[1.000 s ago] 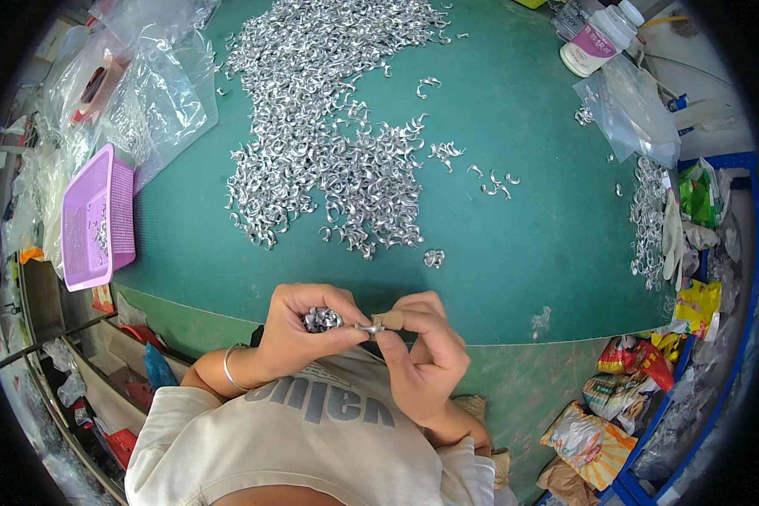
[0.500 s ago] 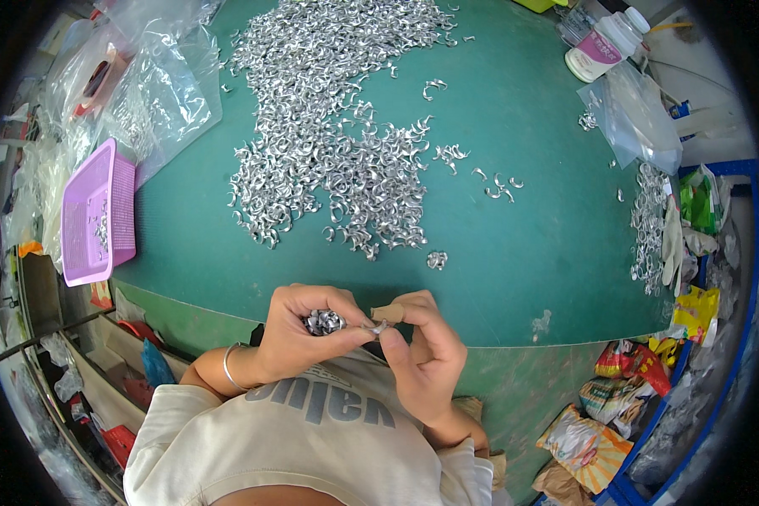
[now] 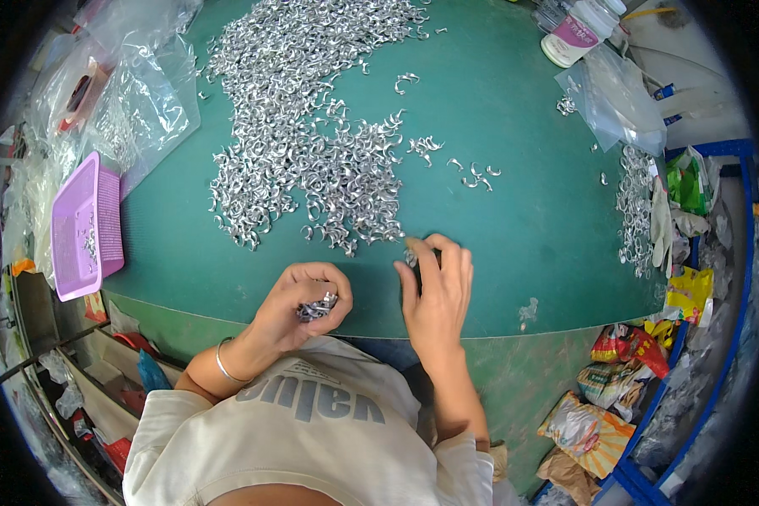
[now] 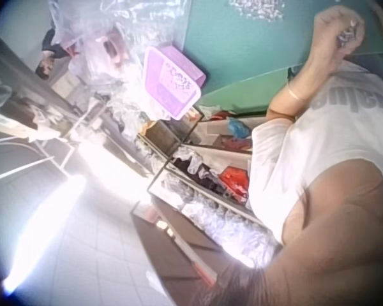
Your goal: The person picks up and connects small silver-colored metal components by hand, placing the assembled units into a purple plastic tray.
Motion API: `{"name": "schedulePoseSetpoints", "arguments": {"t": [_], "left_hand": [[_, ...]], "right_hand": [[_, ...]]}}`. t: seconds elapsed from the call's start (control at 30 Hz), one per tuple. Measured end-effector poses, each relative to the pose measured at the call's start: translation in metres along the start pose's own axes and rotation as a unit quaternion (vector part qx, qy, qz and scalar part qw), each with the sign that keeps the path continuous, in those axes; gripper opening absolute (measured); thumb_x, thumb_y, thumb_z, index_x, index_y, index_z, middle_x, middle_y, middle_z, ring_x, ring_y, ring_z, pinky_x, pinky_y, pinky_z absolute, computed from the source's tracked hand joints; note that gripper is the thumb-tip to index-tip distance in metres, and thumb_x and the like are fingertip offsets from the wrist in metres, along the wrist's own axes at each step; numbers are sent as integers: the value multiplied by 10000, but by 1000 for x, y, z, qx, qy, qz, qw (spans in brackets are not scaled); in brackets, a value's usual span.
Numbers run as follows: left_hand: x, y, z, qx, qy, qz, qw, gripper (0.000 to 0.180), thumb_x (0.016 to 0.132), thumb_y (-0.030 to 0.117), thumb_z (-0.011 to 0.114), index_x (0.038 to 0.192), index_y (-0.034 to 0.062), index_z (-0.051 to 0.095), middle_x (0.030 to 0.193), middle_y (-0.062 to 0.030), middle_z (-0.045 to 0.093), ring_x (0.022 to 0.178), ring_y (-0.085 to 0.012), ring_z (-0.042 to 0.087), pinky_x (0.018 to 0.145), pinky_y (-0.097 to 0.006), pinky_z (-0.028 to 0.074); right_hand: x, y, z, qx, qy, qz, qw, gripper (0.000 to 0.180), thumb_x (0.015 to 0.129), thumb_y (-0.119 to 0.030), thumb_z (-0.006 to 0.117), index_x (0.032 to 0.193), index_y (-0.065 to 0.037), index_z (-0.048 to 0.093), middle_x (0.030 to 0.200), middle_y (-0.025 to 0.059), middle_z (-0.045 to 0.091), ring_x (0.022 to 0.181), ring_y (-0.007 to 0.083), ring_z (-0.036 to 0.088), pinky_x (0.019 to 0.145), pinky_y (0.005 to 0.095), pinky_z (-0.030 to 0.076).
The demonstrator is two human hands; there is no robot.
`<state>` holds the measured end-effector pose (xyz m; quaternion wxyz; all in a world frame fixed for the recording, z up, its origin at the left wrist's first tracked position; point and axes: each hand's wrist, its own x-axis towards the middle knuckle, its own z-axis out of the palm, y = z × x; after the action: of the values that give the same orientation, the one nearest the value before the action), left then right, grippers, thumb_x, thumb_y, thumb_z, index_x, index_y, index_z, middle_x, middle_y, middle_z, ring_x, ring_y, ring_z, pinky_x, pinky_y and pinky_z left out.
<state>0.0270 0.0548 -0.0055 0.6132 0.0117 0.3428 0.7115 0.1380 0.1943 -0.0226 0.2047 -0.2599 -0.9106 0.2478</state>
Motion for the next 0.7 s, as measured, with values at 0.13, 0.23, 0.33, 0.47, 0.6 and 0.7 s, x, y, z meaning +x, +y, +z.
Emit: {"name": "schedulePoseSetpoints", "arguments": {"t": [0.13,0.23,0.33,0.47,0.6,0.7], "left_hand": [[1,0,-7,-35,9,24,999,195,849,124,468,788,-48,538,569,-92,483,383,-61,319,352,-192,243],[2,-5,-9,0,31,14,999,228,874,167,495,786,-37,548,580,-85,489,387,-54,314,356,-183,235],[3,-1,1,30,52,-11,998,253,884,204,509,761,-15,546,607,-80,499,392,-51,313,356,-179,228],[4,1,3,12,52,2,999,222,877,185,520,773,-8,550,607,-70,495,397,-46,314,352,-181,221],[3,-6,-12,-6,25,14,1000,206,877,169,523,803,-20,559,601,-58,489,408,-42,312,352,-180,216],[3,-5,-8,4,50,-8,999,198,876,158,527,826,-29,565,594,-50,481,418,-40,308,357,-178,213]], "right_hand": [[7,9,1,243,45,135,960,194,735,31,621,928,13,602,798,74,577,661,136,526,594,248,421],[14,15,3,356,44,197,912,155,805,23,568,957,41,593,831,62,607,694,76,536,617,195,436],[20,17,0,379,63,176,906,145,810,41,549,950,51,587,867,83,616,706,79,544,612,194,447],[21,22,-9,295,101,168,935,146,775,62,564,913,29,600,903,88,603,662,84,530,572,197,429],[15,18,-24,74,93,84,989,182,697,58,619,865,-11,617,850,87,559,679,169,519,571,273,413],[11,12,-20,21,68,-1,997,224,647,7,670,862,-5,607,850,98,537,777,266,493,678,334,395]]}}
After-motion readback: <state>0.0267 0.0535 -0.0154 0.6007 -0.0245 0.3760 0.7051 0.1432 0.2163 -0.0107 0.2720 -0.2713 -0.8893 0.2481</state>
